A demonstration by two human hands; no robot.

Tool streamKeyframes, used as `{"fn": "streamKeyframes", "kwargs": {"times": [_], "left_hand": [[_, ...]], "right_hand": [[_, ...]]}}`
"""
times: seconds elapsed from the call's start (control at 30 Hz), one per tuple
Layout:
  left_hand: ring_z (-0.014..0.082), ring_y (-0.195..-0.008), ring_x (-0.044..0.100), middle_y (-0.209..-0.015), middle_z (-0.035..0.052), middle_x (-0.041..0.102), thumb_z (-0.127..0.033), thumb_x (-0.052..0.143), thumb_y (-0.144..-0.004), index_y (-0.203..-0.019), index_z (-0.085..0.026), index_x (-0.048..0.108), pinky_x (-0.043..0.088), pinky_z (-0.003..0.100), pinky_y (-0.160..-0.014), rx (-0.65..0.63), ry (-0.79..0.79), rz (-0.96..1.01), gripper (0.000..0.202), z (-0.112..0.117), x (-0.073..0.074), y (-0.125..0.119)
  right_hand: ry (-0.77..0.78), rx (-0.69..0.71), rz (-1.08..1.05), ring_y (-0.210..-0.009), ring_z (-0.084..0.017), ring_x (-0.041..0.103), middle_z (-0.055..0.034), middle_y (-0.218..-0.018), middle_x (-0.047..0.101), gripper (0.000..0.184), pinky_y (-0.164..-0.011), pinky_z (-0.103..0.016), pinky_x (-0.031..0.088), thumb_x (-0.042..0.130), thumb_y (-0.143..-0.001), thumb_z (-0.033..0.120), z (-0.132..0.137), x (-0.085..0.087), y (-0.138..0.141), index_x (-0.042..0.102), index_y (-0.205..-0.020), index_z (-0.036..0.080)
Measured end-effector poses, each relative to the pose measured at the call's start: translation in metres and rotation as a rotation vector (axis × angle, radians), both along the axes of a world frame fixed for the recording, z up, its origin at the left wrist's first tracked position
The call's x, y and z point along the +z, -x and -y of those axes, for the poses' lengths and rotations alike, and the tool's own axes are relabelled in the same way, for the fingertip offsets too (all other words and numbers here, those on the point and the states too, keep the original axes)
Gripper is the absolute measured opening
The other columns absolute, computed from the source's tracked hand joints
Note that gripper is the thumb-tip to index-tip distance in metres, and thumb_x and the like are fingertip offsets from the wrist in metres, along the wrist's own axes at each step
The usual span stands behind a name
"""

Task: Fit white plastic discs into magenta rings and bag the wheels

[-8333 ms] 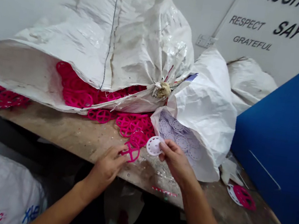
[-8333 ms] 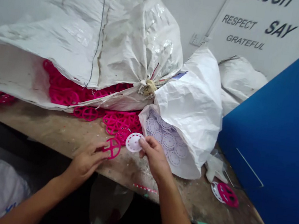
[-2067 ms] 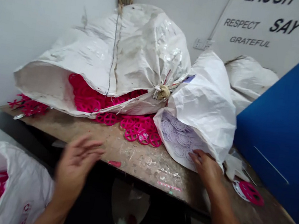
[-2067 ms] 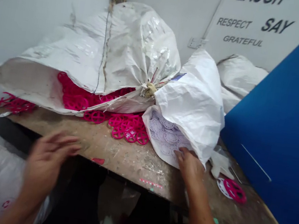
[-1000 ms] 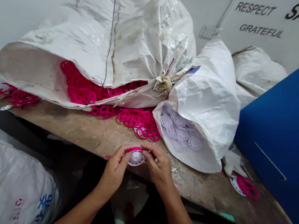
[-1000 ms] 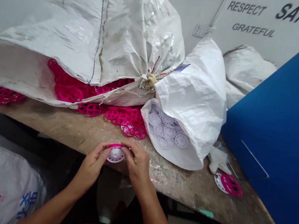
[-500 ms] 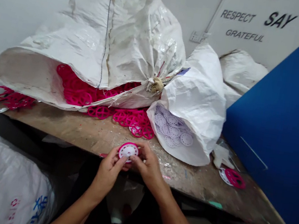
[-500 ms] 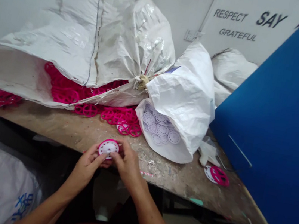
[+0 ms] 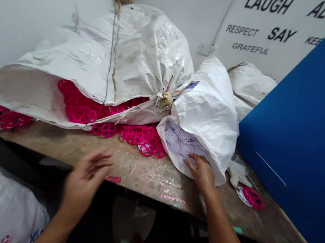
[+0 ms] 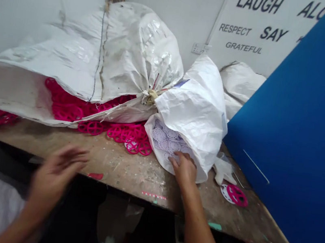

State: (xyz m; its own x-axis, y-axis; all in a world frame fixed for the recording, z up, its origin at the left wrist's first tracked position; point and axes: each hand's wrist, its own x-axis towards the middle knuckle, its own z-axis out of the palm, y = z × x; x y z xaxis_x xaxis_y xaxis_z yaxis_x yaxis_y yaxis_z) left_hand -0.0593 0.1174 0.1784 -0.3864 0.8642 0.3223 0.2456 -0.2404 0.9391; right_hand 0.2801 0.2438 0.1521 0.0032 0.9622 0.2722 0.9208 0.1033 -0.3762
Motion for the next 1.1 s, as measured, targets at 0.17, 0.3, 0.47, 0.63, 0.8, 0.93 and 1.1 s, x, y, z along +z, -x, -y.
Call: {"fn": "streamKeyframes", "kwargs": {"times": [0.17, 0.3, 0.47, 0.63, 0.8, 0.93, 1.1], "left_hand": [[0.0211, -0.097, 0.056, -0.101, 0.0079, 0.063, -0.016, 0.053, -0.084, -0.096, -0.019, 0.066, 0.045, 0.037, -0.087, -0.308, -0.040, -0.701, 0.018, -0.107, -0.042, -0.052], [0.0240, -0.092, 0.053, -0.095, 0.0096, 0.062, -0.013, 0.056, -0.081, -0.087, -0.019, 0.067, 0.043, 0.039, -0.084, -0.320, -0.011, -0.848, 0.014, -0.131, -0.051, -0.060], [0.0258, -0.094, 0.052, -0.092, 0.0084, 0.062, -0.019, 0.057, -0.080, -0.079, -0.020, 0.065, 0.038, 0.040, -0.087, -0.322, -0.020, -0.699, 0.009, -0.110, -0.048, -0.050], [0.0211, -0.094, 0.058, -0.101, 0.0063, 0.065, -0.031, 0.061, -0.079, -0.077, -0.019, 0.063, 0.042, 0.029, -0.081, -0.294, 0.202, 0.057, 0.013, -0.074, -0.041, -0.046], [0.0140, -0.076, 0.062, -0.082, 0.0015, 0.066, -0.029, 0.071, -0.071, -0.089, -0.016, 0.058, 0.047, 0.024, -0.073, -0.293, 0.430, 0.747, 0.026, -0.055, -0.033, -0.050], [0.0163, -0.079, 0.067, -0.087, 0.0061, 0.069, -0.018, 0.067, -0.075, -0.094, -0.016, 0.054, 0.052, 0.031, -0.078, -0.308, 0.499, 1.038, 0.024, -0.050, -0.031, -0.053], [0.0158, -0.079, 0.068, -0.086, 0.0058, 0.070, -0.014, 0.061, -0.079, -0.093, -0.016, 0.054, 0.053, 0.033, -0.081, -0.341, 0.481, 1.147, 0.016, -0.043, -0.029, -0.060]], "right_hand": [[-0.029, 0.054, 0.184, -0.102, -0.029, 0.056, -0.0151, -0.113, 0.061, 0.043, -0.086, -0.040, 0.044, 0.057, -0.083, 0.039, -0.010, -0.022, -0.004, 0.060, -0.119, 0.016], [-0.070, 0.143, 0.248, -0.095, -0.025, 0.058, -0.0112, -0.104, 0.065, 0.033, -0.085, -0.036, 0.045, 0.054, -0.086, 0.032, -0.009, -0.025, 0.000, 0.063, -0.113, 0.017], [-0.089, 0.243, 0.073, -0.097, -0.024, 0.056, -0.0086, -0.106, 0.062, 0.025, -0.086, -0.037, 0.045, 0.054, -0.086, 0.029, 0.004, -0.027, 0.001, 0.064, -0.107, 0.022], [-0.050, 0.236, -0.144, -0.087, -0.020, 0.058, -0.0074, -0.098, 0.061, 0.022, -0.078, -0.032, 0.047, 0.058, -0.083, 0.033, 0.006, -0.027, 0.004, 0.062, -0.098, 0.018], [-0.023, 0.106, -0.054, -0.078, -0.019, 0.060, -0.0082, -0.105, 0.062, 0.036, -0.071, -0.032, 0.046, 0.060, -0.081, 0.039, -0.009, -0.014, 0.019, 0.059, -0.110, 0.018], [0.015, 0.180, 0.041, -0.085, -0.023, 0.061, -0.0097, -0.107, 0.061, 0.041, -0.074, -0.033, 0.045, 0.062, -0.077, 0.023, -0.015, -0.002, 0.033, 0.060, -0.117, 0.020], [0.040, 0.269, -0.669, -0.063, -0.015, 0.057, -0.0011, -0.076, 0.059, 0.030, -0.063, -0.029, 0.046, 0.054, -0.083, 0.032, 0.011, 0.012, 0.070, 0.060, -0.110, 0.019]]}}
